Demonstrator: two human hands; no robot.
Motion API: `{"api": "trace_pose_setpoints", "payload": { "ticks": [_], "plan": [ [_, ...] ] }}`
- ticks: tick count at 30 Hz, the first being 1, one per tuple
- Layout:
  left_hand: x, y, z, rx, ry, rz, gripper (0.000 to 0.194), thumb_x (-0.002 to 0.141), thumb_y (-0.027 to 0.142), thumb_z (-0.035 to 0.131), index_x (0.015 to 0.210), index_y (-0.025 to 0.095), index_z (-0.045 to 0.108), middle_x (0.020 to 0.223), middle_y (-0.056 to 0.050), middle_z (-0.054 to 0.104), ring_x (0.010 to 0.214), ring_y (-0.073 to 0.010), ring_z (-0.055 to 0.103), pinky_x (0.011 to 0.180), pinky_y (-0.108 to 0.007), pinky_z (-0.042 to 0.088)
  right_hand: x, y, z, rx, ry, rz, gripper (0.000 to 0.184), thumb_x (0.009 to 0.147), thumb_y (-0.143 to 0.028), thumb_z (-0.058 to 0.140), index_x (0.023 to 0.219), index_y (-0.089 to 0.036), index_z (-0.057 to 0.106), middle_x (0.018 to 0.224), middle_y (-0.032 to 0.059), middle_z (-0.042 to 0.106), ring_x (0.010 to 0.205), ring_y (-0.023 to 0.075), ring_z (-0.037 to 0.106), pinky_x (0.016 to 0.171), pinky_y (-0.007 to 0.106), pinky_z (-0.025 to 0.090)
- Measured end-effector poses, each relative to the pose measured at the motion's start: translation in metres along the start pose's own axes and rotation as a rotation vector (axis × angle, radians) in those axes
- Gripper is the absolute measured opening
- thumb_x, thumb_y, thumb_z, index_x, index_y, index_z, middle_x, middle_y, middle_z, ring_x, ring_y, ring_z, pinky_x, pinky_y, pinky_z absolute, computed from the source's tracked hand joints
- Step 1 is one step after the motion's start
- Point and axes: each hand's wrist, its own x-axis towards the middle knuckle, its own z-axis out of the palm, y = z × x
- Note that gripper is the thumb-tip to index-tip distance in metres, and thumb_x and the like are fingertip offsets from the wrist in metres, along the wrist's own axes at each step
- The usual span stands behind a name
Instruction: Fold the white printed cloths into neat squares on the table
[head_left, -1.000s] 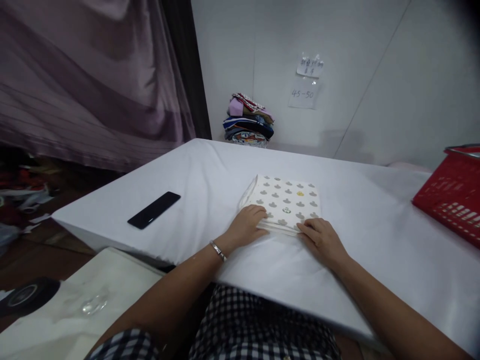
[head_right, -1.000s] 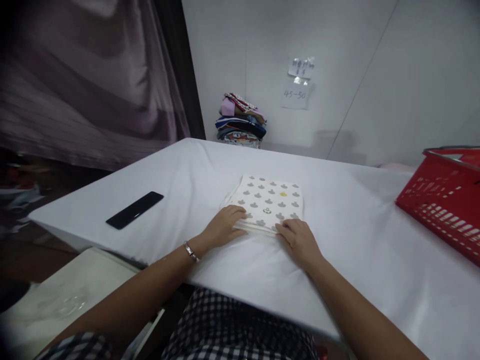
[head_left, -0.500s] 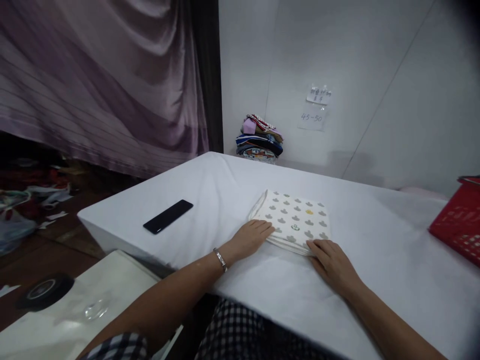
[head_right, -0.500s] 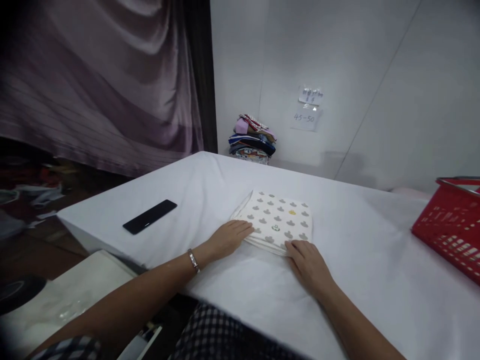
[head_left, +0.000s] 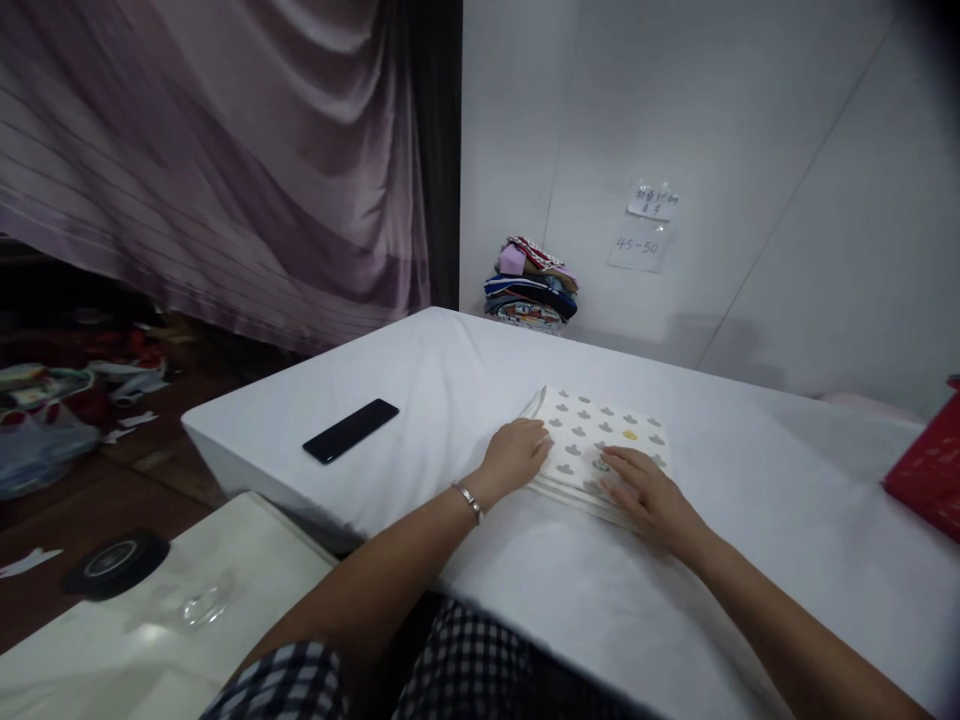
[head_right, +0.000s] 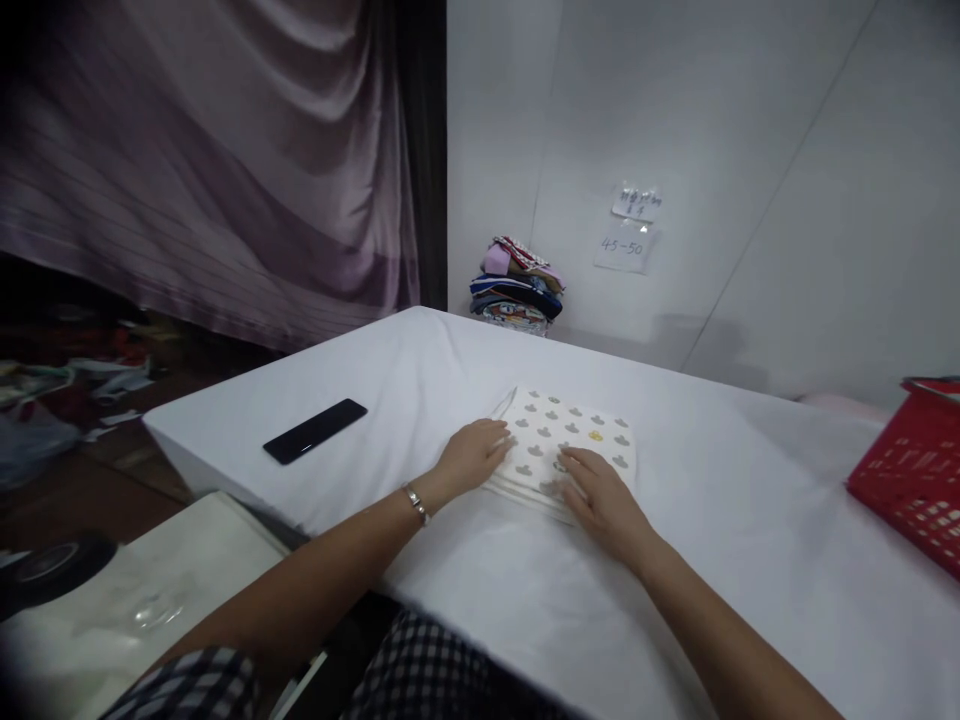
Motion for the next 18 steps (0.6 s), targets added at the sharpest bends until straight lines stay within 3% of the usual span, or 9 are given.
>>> {"api": "trace_pose_setpoints", "payload": {
  "ticks": [4, 7, 10, 15, 18],
  "plan": [
    [0.022, -0.010, 0.005, 0.034, -0.010, -0.339, 0.025, 0.086, 0.033, 0.047, 0.099, 0.019, 0.063, 0.106, -0.006, 0.065, 0.101, -0.0207, 0.057, 0.086, -0.032, 0.043, 0.034, 0.000, 0.015, 0.003, -0.145, 0.028, 0.047, 0.093, -0.045, 0.034, 0.131, -0.021, 0.049, 0.139, 0.0096, 0.045, 0.128, 0.0251, 0.041, 0.102, 0.044, 0.040],
    [0.036, -0.018, 0.006, 0.031, -0.125, -0.504, 0.035, 0.082, 0.046, 0.051, 0.099, 0.018, 0.063, 0.106, -0.009, 0.065, 0.099, -0.0227, 0.059, 0.081, -0.031, 0.044, 0.050, 0.004, 0.031, -0.035, -0.250, -0.002, 0.051, 0.093, -0.045, 0.034, 0.134, -0.017, 0.046, 0.142, 0.0113, 0.041, 0.132, 0.0261, 0.034, 0.107, 0.045, 0.034],
    [0.045, -0.022, 0.009, 0.019, -0.212, -0.561, 0.040, 0.077, 0.050, 0.055, 0.098, 0.017, 0.062, 0.105, -0.011, 0.065, 0.097, -0.0240, 0.060, 0.078, -0.031, 0.045, 0.056, 0.005, 0.045, -0.084, -0.332, 0.030, 0.053, 0.093, -0.046, 0.032, 0.136, -0.017, 0.043, 0.144, 0.0112, 0.036, 0.135, 0.0259, 0.029, 0.108, 0.048, 0.029],
    [0.046, -0.024, 0.016, -0.016, -0.078, -0.561, 0.037, 0.079, 0.047, 0.054, 0.099, 0.017, 0.059, 0.107, -0.011, 0.062, 0.102, -0.0241, 0.057, 0.083, -0.032, 0.043, 0.052, 0.006, 0.054, -0.112, -0.386, 0.055, 0.056, 0.095, -0.047, 0.024, 0.140, -0.017, 0.037, 0.148, 0.0102, 0.029, 0.138, 0.0234, 0.022, 0.110, 0.048, 0.023],
    [0.047, -0.024, 0.016, -0.060, -0.097, -0.563, 0.041, 0.079, 0.054, 0.051, 0.095, 0.018, 0.060, 0.107, -0.012, 0.061, 0.103, -0.0252, 0.057, 0.082, -0.032, 0.043, 0.050, 0.009, 0.056, -0.124, -0.356, 0.033, 0.054, 0.095, -0.047, 0.025, 0.140, -0.019, 0.037, 0.148, 0.0100, 0.030, 0.137, 0.0234, 0.024, 0.109, 0.048, 0.024]
  ]
}}
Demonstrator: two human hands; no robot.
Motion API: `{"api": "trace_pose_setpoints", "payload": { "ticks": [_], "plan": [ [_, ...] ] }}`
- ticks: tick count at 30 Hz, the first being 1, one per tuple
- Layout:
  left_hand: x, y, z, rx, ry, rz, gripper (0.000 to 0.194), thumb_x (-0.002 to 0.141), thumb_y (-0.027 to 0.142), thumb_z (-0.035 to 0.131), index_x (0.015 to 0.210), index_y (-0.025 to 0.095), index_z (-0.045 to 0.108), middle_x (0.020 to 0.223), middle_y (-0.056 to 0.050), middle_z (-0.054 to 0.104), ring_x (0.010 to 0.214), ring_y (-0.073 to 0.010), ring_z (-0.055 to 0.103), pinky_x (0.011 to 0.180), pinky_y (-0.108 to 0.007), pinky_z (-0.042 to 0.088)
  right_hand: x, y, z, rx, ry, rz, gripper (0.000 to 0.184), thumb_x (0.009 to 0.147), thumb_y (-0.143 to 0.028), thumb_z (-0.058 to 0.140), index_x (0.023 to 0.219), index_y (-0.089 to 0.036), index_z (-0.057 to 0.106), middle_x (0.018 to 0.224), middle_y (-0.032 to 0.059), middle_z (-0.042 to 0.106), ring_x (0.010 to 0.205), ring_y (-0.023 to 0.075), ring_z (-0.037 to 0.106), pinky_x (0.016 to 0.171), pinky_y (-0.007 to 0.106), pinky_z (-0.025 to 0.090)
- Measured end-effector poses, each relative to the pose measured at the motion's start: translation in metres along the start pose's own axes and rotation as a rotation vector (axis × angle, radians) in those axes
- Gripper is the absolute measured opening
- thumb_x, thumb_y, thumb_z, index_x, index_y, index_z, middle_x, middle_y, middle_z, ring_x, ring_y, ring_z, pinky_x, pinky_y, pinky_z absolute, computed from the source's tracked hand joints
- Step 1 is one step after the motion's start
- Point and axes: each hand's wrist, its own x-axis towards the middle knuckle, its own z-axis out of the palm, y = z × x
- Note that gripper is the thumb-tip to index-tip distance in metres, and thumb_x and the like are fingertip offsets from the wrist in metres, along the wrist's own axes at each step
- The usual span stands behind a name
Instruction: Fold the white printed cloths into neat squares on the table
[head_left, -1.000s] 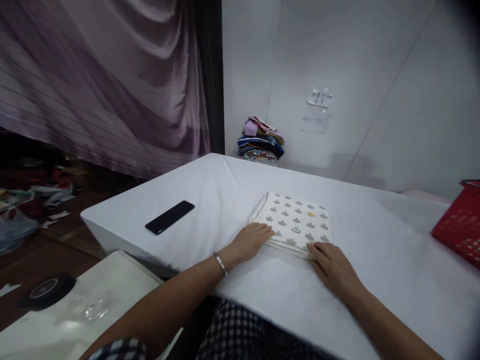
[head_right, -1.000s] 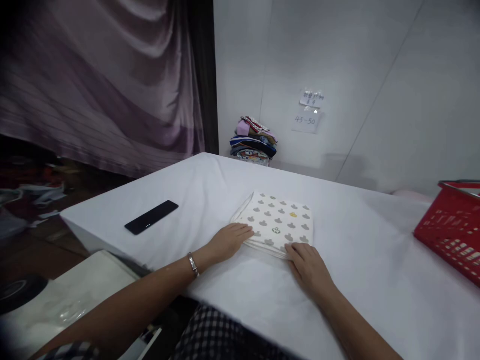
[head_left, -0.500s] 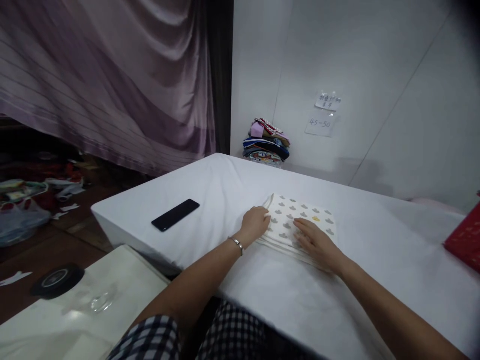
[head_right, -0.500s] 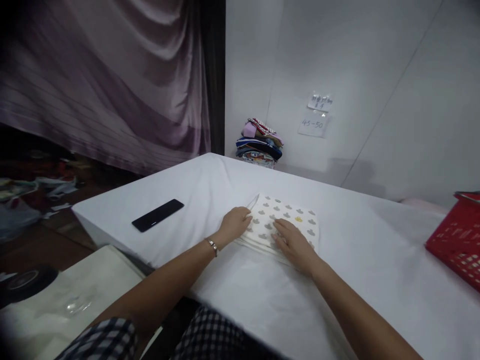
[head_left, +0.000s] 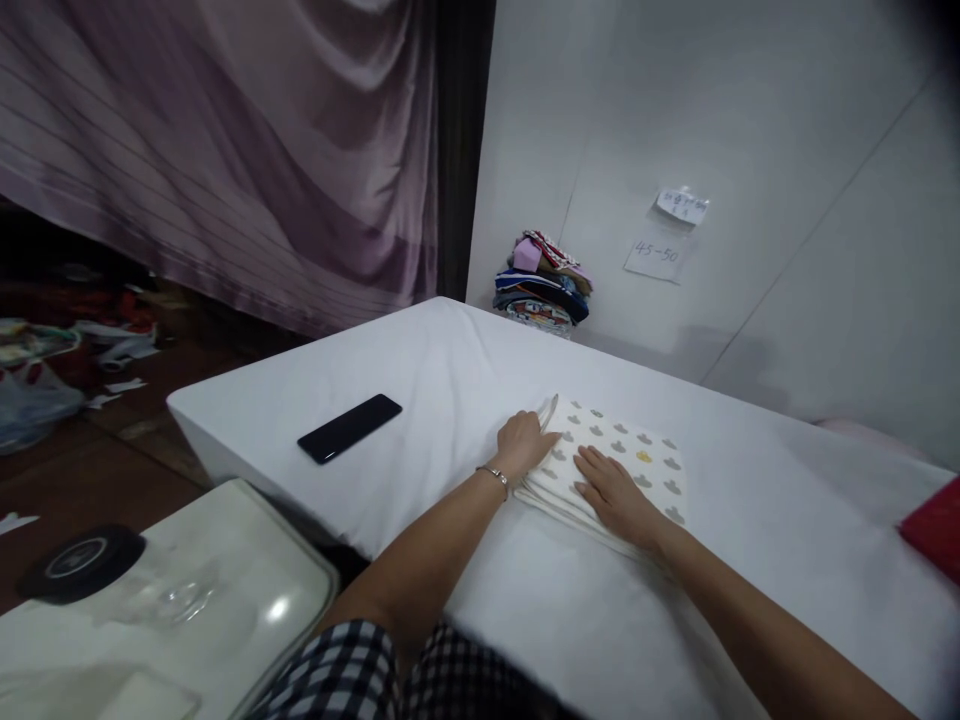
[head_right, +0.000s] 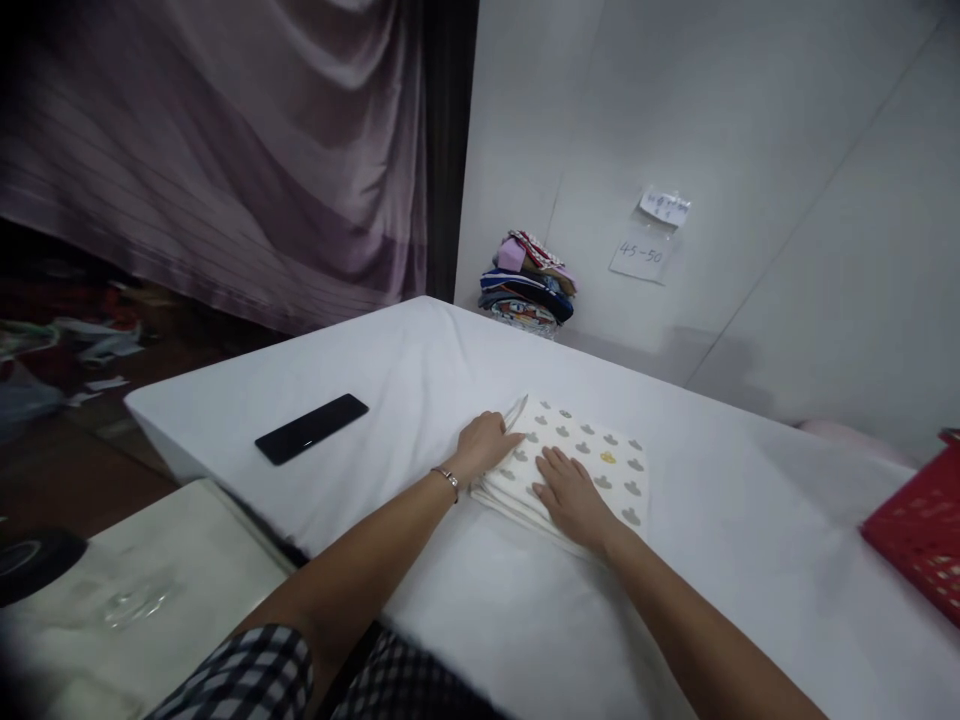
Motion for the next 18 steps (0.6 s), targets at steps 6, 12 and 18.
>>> {"api": "trace_pose_setpoints", "payload": {
  "ticks": [6, 12, 18],
  "plan": [
    [0.008, -0.004, 0.002, -0.110, -0.113, -0.039, 0.037, 0.074, 0.055, 0.057, 0.084, 0.020, 0.059, 0.102, -0.008, 0.064, 0.094, -0.0220, 0.060, 0.073, -0.028, 0.043, 0.000, 0.003, 0.003, -0.041, 0.009, -0.006, 0.051, 0.095, -0.043, 0.027, 0.140, -0.020, 0.037, 0.147, 0.0102, 0.031, 0.136, 0.0230, 0.025, 0.109, 0.048, 0.026],
    [0.008, -0.011, 0.005, -0.191, -0.049, -0.084, 0.024, 0.076, 0.043, 0.058, 0.080, 0.020, 0.057, 0.097, -0.005, 0.064, 0.087, -0.0187, 0.060, 0.071, -0.027, 0.043, 0.000, 0.001, 0.000, -0.026, 0.008, -0.058, 0.050, 0.095, -0.042, 0.029, 0.141, -0.023, 0.034, 0.147, 0.0087, 0.031, 0.136, 0.0234, 0.025, 0.108, 0.049, 0.028],
    [0.002, -0.011, 0.007, -0.166, 0.026, -0.034, 0.018, 0.079, 0.037, 0.054, 0.075, 0.020, 0.055, 0.094, -0.005, 0.061, 0.086, -0.0185, 0.058, 0.073, -0.029, 0.043, 0.004, 0.003, -0.016, 0.071, -0.024, -0.071, 0.051, 0.093, -0.046, 0.034, 0.136, -0.020, 0.044, 0.144, 0.0103, 0.036, 0.133, 0.0259, 0.033, 0.106, 0.049, 0.032]
  ]
}}
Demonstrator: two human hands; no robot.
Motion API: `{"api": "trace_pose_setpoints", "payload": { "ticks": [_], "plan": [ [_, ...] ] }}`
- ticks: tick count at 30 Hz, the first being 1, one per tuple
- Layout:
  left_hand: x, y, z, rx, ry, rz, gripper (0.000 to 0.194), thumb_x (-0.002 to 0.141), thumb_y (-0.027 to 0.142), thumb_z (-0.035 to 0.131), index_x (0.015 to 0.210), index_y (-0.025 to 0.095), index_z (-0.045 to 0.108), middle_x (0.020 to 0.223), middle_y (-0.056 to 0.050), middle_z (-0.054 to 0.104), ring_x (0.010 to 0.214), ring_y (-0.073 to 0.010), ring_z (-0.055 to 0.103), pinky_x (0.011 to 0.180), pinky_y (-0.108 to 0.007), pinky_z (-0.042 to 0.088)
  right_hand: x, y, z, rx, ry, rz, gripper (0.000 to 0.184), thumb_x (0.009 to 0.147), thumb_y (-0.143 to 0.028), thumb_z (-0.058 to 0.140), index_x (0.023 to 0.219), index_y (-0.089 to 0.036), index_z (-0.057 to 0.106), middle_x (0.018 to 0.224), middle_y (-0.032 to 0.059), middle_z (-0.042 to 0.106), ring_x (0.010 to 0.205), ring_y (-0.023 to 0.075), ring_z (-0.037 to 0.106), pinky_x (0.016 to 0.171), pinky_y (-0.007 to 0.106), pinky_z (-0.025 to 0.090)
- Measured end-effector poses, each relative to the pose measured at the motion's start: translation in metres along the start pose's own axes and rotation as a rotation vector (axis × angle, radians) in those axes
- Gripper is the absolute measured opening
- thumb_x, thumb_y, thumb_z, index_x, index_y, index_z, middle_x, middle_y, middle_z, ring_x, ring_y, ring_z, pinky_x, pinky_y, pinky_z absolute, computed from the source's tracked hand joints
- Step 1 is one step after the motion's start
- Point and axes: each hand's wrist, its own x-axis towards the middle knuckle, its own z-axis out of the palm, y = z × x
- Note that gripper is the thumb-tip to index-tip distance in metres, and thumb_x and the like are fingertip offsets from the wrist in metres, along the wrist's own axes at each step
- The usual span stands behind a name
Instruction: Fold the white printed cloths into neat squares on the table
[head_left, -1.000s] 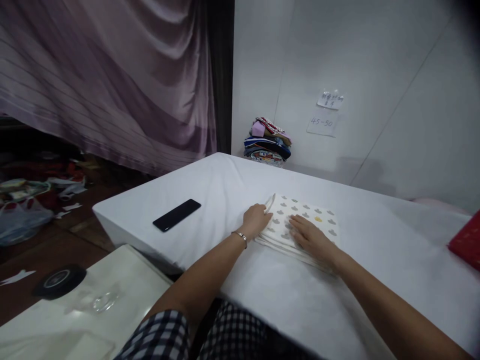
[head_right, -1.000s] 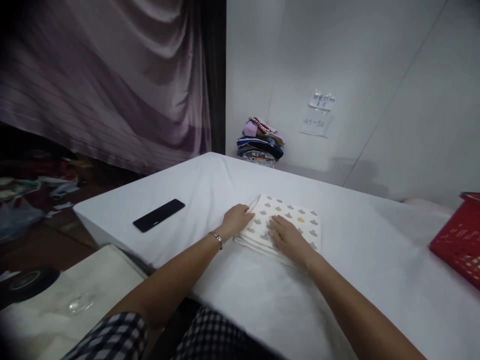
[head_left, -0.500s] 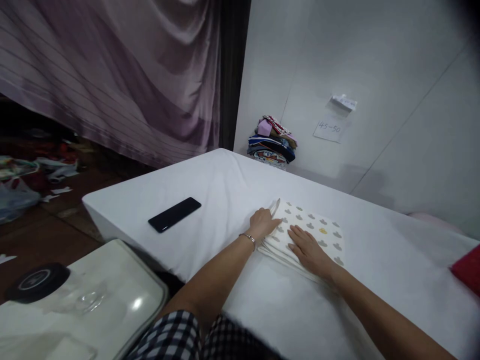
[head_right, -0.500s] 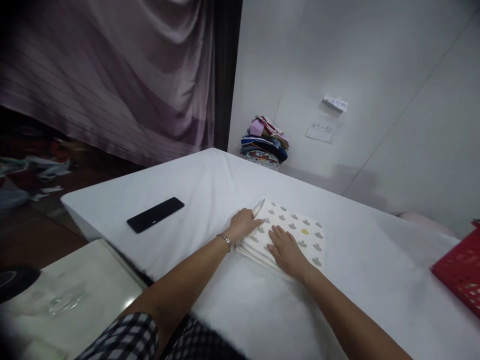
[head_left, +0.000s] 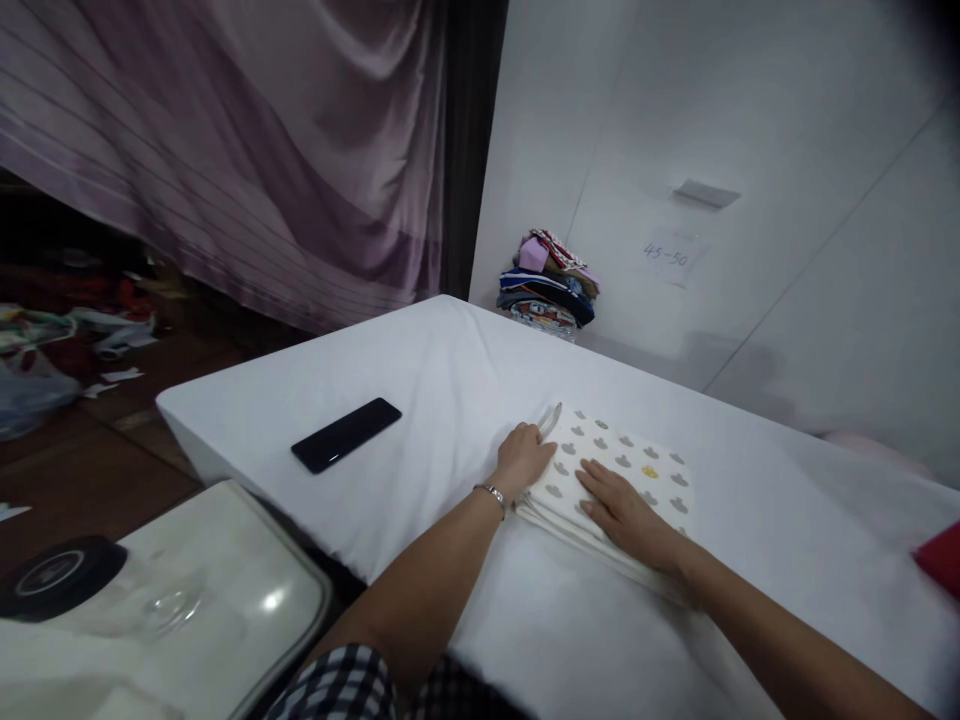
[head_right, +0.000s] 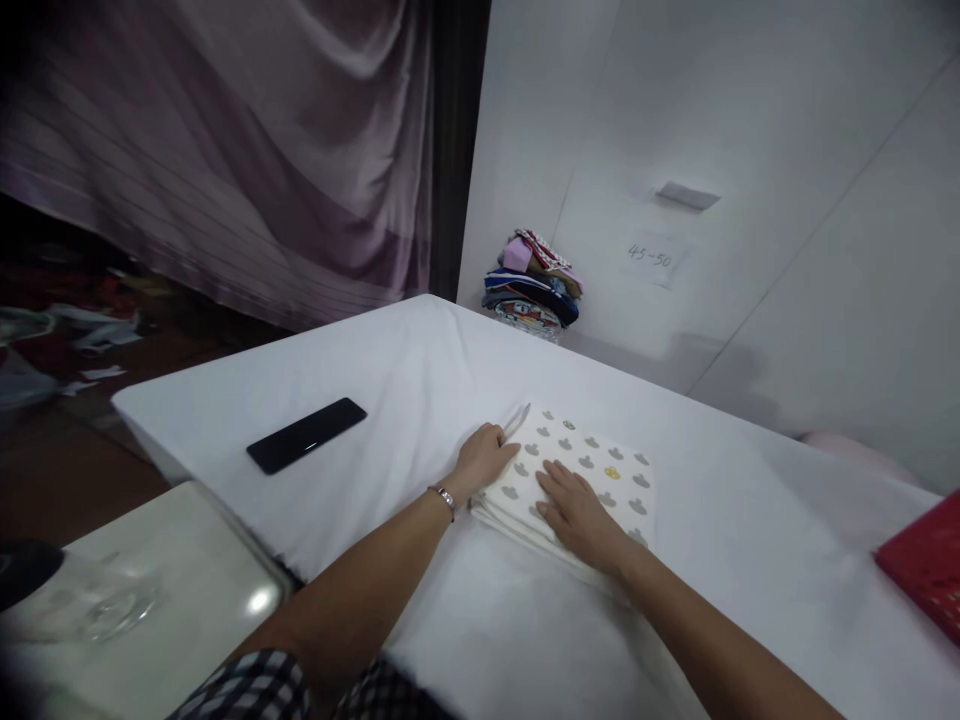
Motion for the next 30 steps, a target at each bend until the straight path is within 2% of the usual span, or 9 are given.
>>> {"api": "trace_pose_setpoints", "payload": {
  "ticks": [4, 7, 12, 19, 25, 30],
  "plan": [
    [-0.002, 0.000, 0.003, 0.017, 0.073, 0.082, 0.011, 0.080, 0.031, 0.054, 0.076, 0.020, 0.054, 0.091, -0.003, 0.061, 0.087, -0.0173, 0.057, 0.075, -0.028, 0.043, 0.027, 0.014, -0.015, 0.058, 0.106, 0.020, 0.048, 0.092, -0.046, 0.036, 0.132, -0.022, 0.049, 0.141, 0.0090, 0.042, 0.130, 0.0249, 0.038, 0.104, 0.045, 0.037],
    [-0.001, -0.002, 0.003, 0.025, 0.064, 0.084, 0.007, 0.079, 0.027, 0.054, 0.076, 0.020, 0.054, 0.090, -0.003, 0.062, 0.086, -0.0175, 0.057, 0.075, -0.028, 0.042, 0.052, 0.027, -0.009, -0.047, 0.176, 0.081, 0.050, 0.091, -0.044, 0.037, 0.133, -0.018, 0.047, 0.142, 0.0120, 0.040, 0.133, 0.0272, 0.032, 0.105, 0.048, 0.033],
    [0.002, -0.006, 0.003, 0.012, -0.016, -0.019, 0.010, 0.080, 0.030, 0.050, 0.080, 0.020, 0.055, 0.091, -0.005, 0.065, 0.086, -0.0191, 0.058, 0.072, -0.029, 0.042, 0.066, 0.038, 0.017, -0.174, 0.105, 0.107, 0.050, 0.094, -0.043, 0.029, 0.135, -0.018, 0.042, 0.144, 0.0134, 0.036, 0.135, 0.0281, 0.029, 0.105, 0.054, 0.026],
    [0.002, -0.006, 0.006, 0.034, -0.019, -0.024, 0.013, 0.080, 0.029, 0.048, 0.086, 0.020, 0.055, 0.093, -0.008, 0.065, 0.090, -0.0218, 0.060, 0.076, -0.031, 0.042, 0.086, 0.027, 0.008, -0.131, 0.023, 0.102, 0.054, 0.094, -0.045, 0.028, 0.139, -0.016, 0.036, 0.148, 0.0131, 0.028, 0.138, 0.0267, 0.021, 0.107, 0.051, 0.022],
    [0.003, -0.007, 0.007, 0.033, -0.003, -0.028, 0.013, 0.079, 0.028, 0.048, 0.085, 0.019, 0.055, 0.093, -0.008, 0.065, 0.090, -0.0223, 0.060, 0.076, -0.032, 0.042, 0.102, 0.014, 0.021, -0.144, 0.000, 0.112, 0.057, 0.094, -0.043, 0.026, 0.142, -0.011, 0.030, 0.150, 0.0132, 0.024, 0.139, 0.0257, 0.017, 0.110, 0.050, 0.016],
    [0.001, -0.008, 0.006, 0.016, 0.000, -0.030, 0.011, 0.079, 0.029, 0.049, 0.084, 0.020, 0.054, 0.092, -0.007, 0.065, 0.089, -0.0213, 0.060, 0.075, -0.031, 0.041, 0.103, 0.017, 0.017, -0.117, -0.052, 0.125, 0.059, 0.093, -0.044, 0.028, 0.142, -0.011, 0.031, 0.150, 0.0132, 0.023, 0.139, 0.0259, 0.017, 0.109, 0.050, 0.018]
  ]
}}
